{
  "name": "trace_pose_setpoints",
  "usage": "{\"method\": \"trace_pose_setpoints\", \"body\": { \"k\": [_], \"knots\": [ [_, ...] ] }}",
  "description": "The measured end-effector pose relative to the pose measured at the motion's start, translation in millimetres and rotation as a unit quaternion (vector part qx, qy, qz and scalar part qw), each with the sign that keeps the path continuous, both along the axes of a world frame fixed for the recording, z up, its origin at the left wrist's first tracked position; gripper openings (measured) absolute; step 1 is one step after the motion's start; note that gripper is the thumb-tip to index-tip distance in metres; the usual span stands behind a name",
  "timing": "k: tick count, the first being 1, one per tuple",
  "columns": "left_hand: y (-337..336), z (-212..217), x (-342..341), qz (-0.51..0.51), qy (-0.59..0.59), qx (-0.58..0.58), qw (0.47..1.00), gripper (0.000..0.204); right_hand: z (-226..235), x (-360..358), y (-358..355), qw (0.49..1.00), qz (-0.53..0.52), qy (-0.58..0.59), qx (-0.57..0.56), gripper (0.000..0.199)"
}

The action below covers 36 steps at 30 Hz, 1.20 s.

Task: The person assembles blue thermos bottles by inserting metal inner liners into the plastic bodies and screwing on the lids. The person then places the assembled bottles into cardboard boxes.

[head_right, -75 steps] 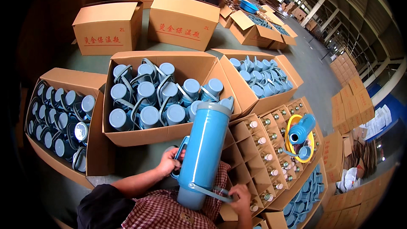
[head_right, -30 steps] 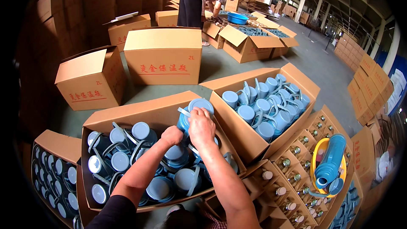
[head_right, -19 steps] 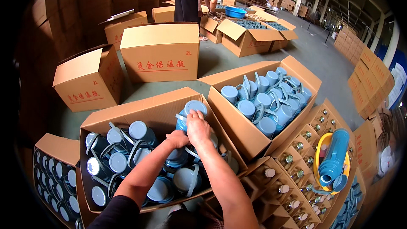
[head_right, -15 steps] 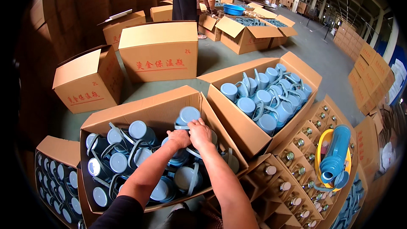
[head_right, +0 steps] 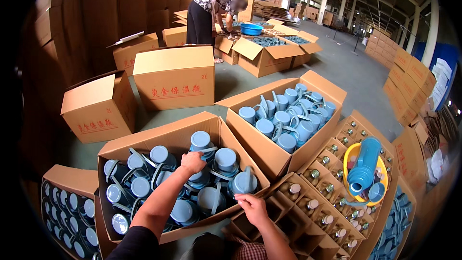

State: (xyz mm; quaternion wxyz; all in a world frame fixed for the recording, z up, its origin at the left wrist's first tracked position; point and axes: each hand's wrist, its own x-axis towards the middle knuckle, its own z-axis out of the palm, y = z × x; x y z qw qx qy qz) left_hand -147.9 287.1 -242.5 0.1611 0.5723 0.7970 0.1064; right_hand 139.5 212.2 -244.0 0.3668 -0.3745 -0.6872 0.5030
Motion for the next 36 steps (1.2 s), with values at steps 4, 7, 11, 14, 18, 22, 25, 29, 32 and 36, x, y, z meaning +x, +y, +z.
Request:
{"method": "trace_pose_setpoints", "body": {
  "k": [4,7,11,14,18,22,25,29,32,36],
  "knots": [
    [-39,23,26,-0.043,-0.005,0.046,0.998,0.031,23,19,-53,0.997,-0.057,0.049,-0.022,0.013],
    [-70,38,77,-0.133,-0.009,0.060,0.989,0.033,50,9,-88,0.994,-0.049,0.097,-0.008,0.013],
    [-121,13,167,-0.286,-0.053,0.211,0.933,0.033,116,-31,-124,0.976,0.060,0.112,0.178,0.016],
    [-172,12,232,-0.365,-0.066,0.107,0.923,0.031,136,-78,-166,0.935,0.225,0.136,0.238,0.018],
    [-239,-8,304,-0.504,-0.158,0.065,0.847,0.031,95,-98,-218,0.836,0.539,-0.085,0.047,0.029],
    [-268,9,323,-0.504,-0.105,0.092,0.852,0.026,86,-59,-251,0.895,0.439,-0.067,-0.053,0.033],
    [-256,-7,326,-0.518,-0.069,0.061,0.850,0.029,101,-43,-248,0.934,0.353,-0.043,0.046,0.034],
    [-260,0,321,-0.500,-0.092,0.116,0.853,0.026,88,-45,-258,0.941,0.334,0.034,0.043,0.030],
    [-269,7,333,-0.507,-0.070,0.110,0.852,0.028,79,-58,-277,0.930,0.349,0.080,0.079,0.032],
    [-274,11,343,-0.510,-0.059,0.104,0.852,0.028,71,-65,-270,0.913,0.391,0.064,0.097,0.038]
  ]
}}
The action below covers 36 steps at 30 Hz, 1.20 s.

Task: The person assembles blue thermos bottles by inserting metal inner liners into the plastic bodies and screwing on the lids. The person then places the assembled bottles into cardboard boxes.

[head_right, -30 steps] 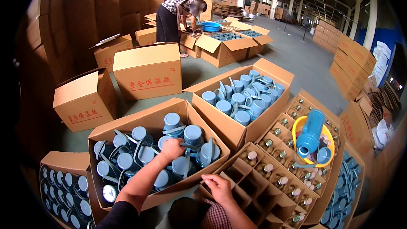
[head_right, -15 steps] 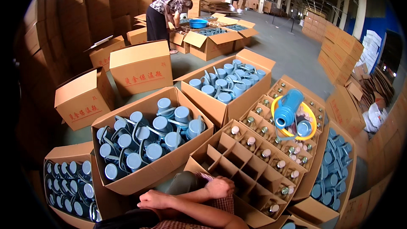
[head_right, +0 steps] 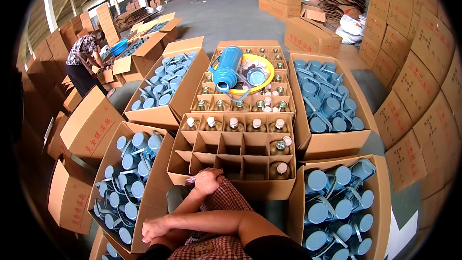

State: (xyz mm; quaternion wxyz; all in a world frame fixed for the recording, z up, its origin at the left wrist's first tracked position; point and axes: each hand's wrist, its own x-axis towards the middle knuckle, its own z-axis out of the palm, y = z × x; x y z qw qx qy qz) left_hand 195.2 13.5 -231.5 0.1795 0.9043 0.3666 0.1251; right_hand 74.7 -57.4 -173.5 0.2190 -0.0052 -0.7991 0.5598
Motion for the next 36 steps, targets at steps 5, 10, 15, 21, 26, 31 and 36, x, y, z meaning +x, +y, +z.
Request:
{"method": "trace_pose_setpoints", "body": {
  "k": [5,10,15,21,26,31,36],
  "knots": [
    [-3,4,8,0.001,0.029,0.000,1.000,0.029,-4,7,0,0.999,-0.012,0.040,-0.015,0.036],
    [-1,8,22,-0.004,0.063,-0.014,0.998,0.031,7,23,-2,0.998,0.049,0.017,-0.021,0.040],
    [-5,17,31,0.008,0.094,-0.025,0.995,0.033,2,31,-3,0.998,0.040,0.016,-0.036,0.041],
    [-7,16,35,0.010,0.103,-0.033,0.994,0.033,3,44,-10,0.985,0.039,0.027,-0.163,0.038],
    [-7,11,34,0.011,0.095,-0.029,0.995,0.031,10,43,-14,0.994,0.067,-0.016,-0.084,0.040],
    [-8,16,33,0.021,0.075,-0.034,0.996,0.030,-4,28,-7,0.997,0.052,-0.029,-0.041,0.040],
    [-8,13,27,0.022,0.062,-0.031,0.997,0.030,1,37,-11,0.993,0.035,-0.012,-0.108,0.040]
  ]
}}
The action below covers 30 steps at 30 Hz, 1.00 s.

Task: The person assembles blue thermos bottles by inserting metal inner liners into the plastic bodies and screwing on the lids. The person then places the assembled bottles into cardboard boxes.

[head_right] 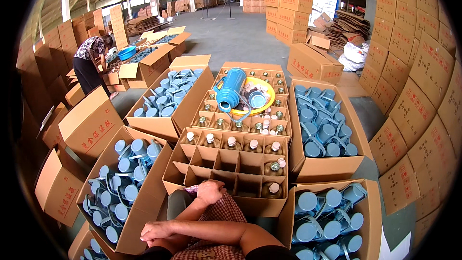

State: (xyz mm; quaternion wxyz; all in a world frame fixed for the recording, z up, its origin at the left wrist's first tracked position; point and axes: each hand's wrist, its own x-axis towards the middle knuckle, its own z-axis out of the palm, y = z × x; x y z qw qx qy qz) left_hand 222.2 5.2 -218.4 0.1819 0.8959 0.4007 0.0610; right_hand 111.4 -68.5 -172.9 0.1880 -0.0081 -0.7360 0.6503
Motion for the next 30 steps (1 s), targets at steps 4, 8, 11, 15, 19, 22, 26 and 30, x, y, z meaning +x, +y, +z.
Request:
{"method": "trace_pose_setpoints", "body": {
  "k": [4,8,11,15,19,22,26,30],
  "knots": [
    [-1,0,-3,0.003,-0.016,-0.002,1.000,0.030,-1,-4,-2,0.998,0.017,0.019,0.057,0.040],
    [0,-2,-6,0.009,-0.027,-0.007,1.000,0.032,-4,-14,0,0.995,0.015,-0.011,0.096,0.041],
    [-1,4,-4,0.004,-0.012,-0.019,1.000,0.032,-15,-17,-1,0.995,0.001,0.030,0.092,0.041],
    [0,-4,-7,0.007,-0.033,-0.003,0.999,0.033,-18,-18,3,0.997,-0.013,0.020,0.080,0.039],
    [0,-7,-11,0.006,-0.050,0.014,0.999,0.032,-6,-9,1,0.999,-0.021,-0.022,0.014,0.036],
    [0,-5,-12,0.008,-0.052,0.019,0.998,0.032,6,-4,-3,0.999,0.017,-0.031,0.011,0.036],
    [-1,-5,-12,0.011,-0.056,0.020,0.998,0.031,0,-7,-7,0.999,-0.027,-0.021,-0.007,0.038],
    [-1,-4,-11,0.007,-0.053,0.019,0.998,0.032,-17,-13,3,0.997,-0.019,-0.032,0.063,0.039]
  ]
}}
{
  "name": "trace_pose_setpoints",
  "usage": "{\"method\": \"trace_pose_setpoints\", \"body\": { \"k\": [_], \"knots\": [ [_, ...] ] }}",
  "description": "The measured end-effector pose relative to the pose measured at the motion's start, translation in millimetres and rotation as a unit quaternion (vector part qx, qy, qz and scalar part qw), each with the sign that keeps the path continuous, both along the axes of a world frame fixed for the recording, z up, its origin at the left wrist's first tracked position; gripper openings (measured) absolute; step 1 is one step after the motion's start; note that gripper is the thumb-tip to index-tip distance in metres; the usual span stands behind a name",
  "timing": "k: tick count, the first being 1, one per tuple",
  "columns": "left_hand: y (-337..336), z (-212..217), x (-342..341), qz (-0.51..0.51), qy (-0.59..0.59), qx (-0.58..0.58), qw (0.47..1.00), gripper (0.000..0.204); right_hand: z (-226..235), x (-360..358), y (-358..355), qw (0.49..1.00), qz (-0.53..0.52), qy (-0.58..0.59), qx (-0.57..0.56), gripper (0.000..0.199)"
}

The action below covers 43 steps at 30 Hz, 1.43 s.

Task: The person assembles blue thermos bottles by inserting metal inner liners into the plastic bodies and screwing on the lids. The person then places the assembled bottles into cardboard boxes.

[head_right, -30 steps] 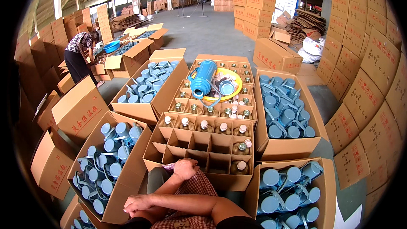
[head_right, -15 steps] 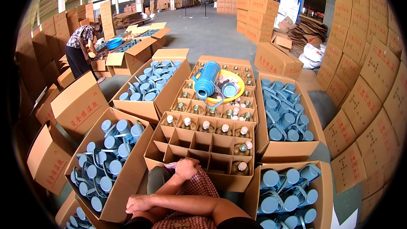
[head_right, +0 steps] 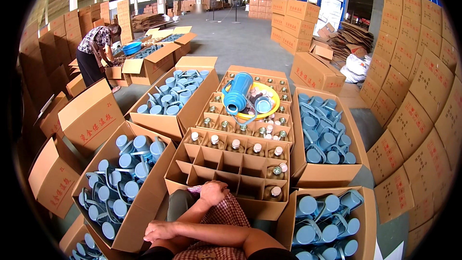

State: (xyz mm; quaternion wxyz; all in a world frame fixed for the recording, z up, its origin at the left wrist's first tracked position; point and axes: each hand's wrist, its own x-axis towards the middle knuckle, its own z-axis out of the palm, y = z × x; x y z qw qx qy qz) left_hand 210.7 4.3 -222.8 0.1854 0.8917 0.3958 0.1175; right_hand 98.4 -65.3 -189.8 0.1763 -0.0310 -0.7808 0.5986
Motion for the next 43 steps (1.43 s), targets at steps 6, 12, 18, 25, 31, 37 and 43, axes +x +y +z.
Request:
{"method": "trace_pose_setpoints", "body": {
  "k": [6,12,18,25,31,37,43],
  "knots": [
    [1,-2,3,-0.006,-0.002,-0.005,1.000,0.032,14,13,-2,0.991,0.016,0.016,-0.129,0.040],
    [3,-3,1,0.008,0.007,-0.029,1.000,0.032,15,6,-5,0.995,0.037,0.044,-0.082,0.040],
    [3,0,2,-0.021,0.018,-0.037,0.999,0.032,39,26,3,0.995,0.049,-0.011,-0.082,0.036],
    [0,3,0,-0.020,0.031,-0.045,0.998,0.033,34,28,-2,0.995,0.056,-0.029,-0.075,0.041],
    [-1,6,3,-0.010,0.025,-0.044,0.999,0.033,45,31,7,0.986,0.112,-0.076,-0.100,0.038],
    [-1,2,2,-0.008,0.015,-0.034,0.999,0.028,34,38,5,0.989,0.073,-0.072,-0.107,0.035],
    [-2,6,3,-0.006,0.026,-0.042,0.999,0.033,41,36,3,0.983,0.111,-0.085,-0.116,0.037]
  ]
}}
